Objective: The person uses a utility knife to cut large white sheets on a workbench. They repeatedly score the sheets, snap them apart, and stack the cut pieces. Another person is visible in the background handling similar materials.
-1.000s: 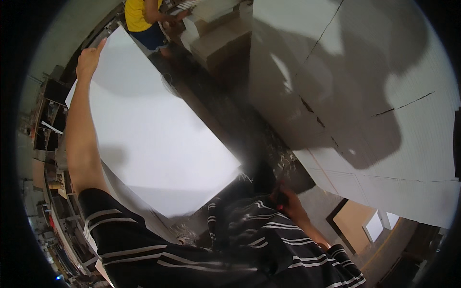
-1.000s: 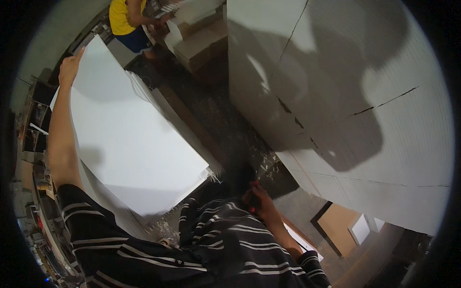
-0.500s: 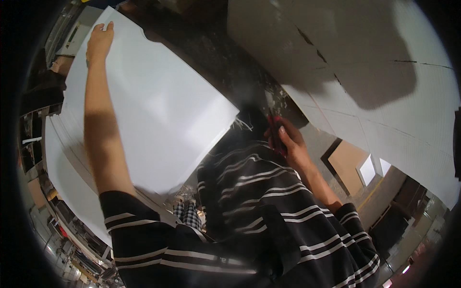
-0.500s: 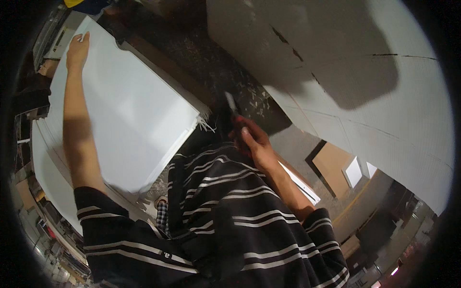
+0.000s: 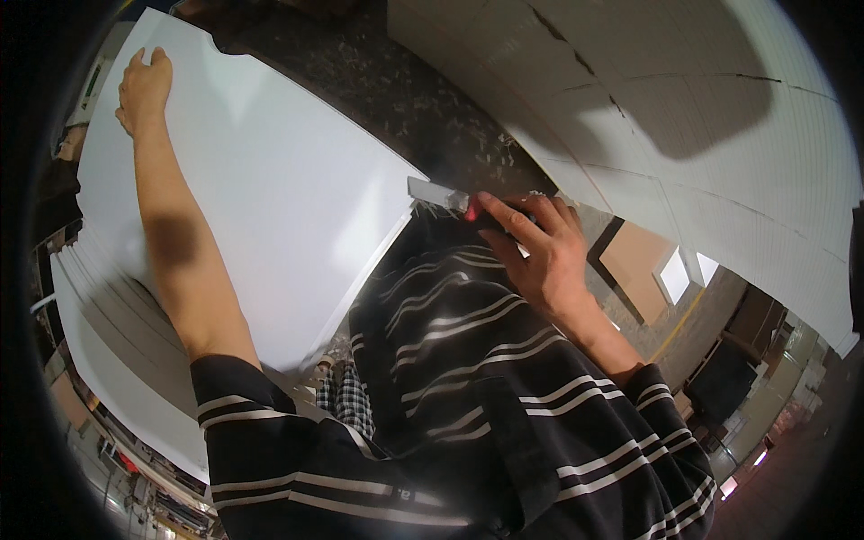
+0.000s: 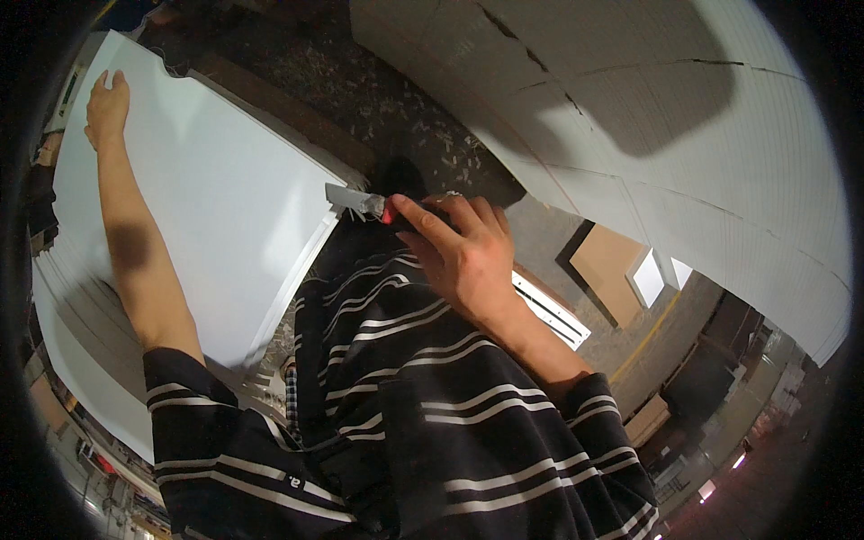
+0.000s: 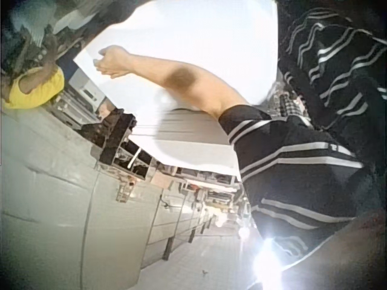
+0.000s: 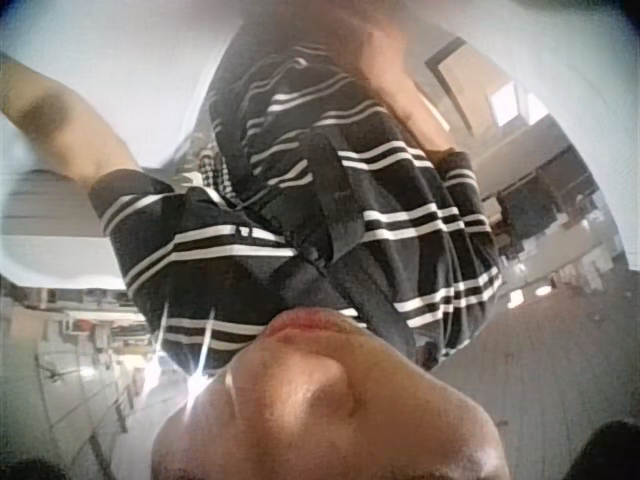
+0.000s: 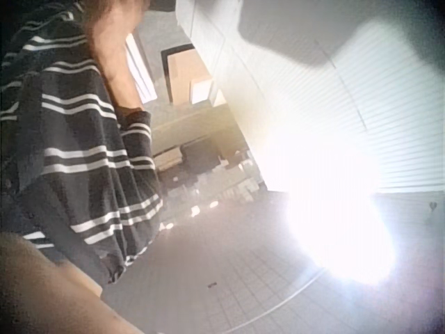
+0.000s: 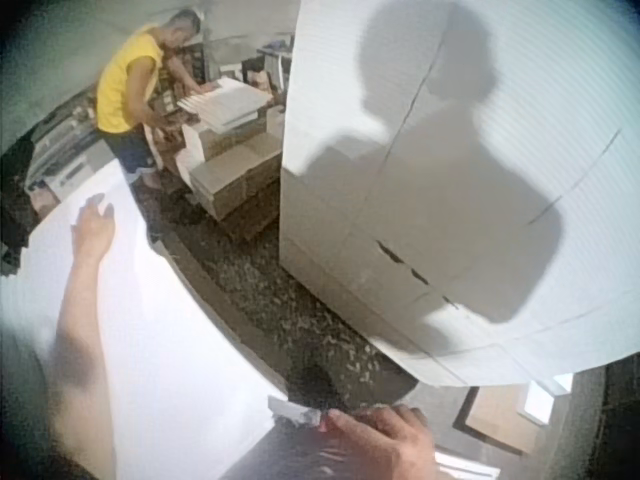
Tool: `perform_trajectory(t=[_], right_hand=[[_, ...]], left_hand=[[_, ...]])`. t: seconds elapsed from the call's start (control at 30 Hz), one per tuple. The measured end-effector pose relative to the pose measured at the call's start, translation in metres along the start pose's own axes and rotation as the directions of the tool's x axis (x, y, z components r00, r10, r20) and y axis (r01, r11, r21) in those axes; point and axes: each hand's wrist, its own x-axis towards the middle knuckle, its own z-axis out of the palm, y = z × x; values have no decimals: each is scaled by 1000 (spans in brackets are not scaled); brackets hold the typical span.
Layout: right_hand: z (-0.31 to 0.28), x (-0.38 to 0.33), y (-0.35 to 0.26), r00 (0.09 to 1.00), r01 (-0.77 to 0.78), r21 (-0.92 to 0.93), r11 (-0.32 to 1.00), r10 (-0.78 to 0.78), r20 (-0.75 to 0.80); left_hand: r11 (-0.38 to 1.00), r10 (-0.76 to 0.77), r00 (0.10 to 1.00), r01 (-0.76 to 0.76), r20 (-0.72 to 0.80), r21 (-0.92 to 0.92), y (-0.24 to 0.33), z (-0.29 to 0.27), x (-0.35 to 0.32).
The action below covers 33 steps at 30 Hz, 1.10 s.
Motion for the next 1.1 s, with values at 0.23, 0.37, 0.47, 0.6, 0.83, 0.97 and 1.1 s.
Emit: perform_trajectory(t=[0.23,0.37,0.47,0.6,0.83,0.97,1.1], right_hand=[[-4,-7,3,999,-49,-25,998,49,-9],[-1,-7,6,999,-36,-99,994,34,-14],[3,-6,10,997,12,-124,992,-21,-74],[6,0,10,996,42,-128,991,-51,-73],[2,17,8,999,34,-106,994,-35,-7],[0,27,7,998,67,-128,990,-69,-10],[-3,37,7,996,93,-130,987,-94,5]], left_hand=[[999,12,1000,-13,25,34,7,-2,-2],[997,34,999,-36,30,66,18,-2,-14],[996,58,998,-60,28,66,22,1,-23],[990,128,990,-123,-67,66,18,11,-30],[970,238,965,-228,-115,90,11,24,-31],[966,237,968,-226,-80,126,9,19,-32],[962,261,960,-249,-98,114,11,17,-36]])
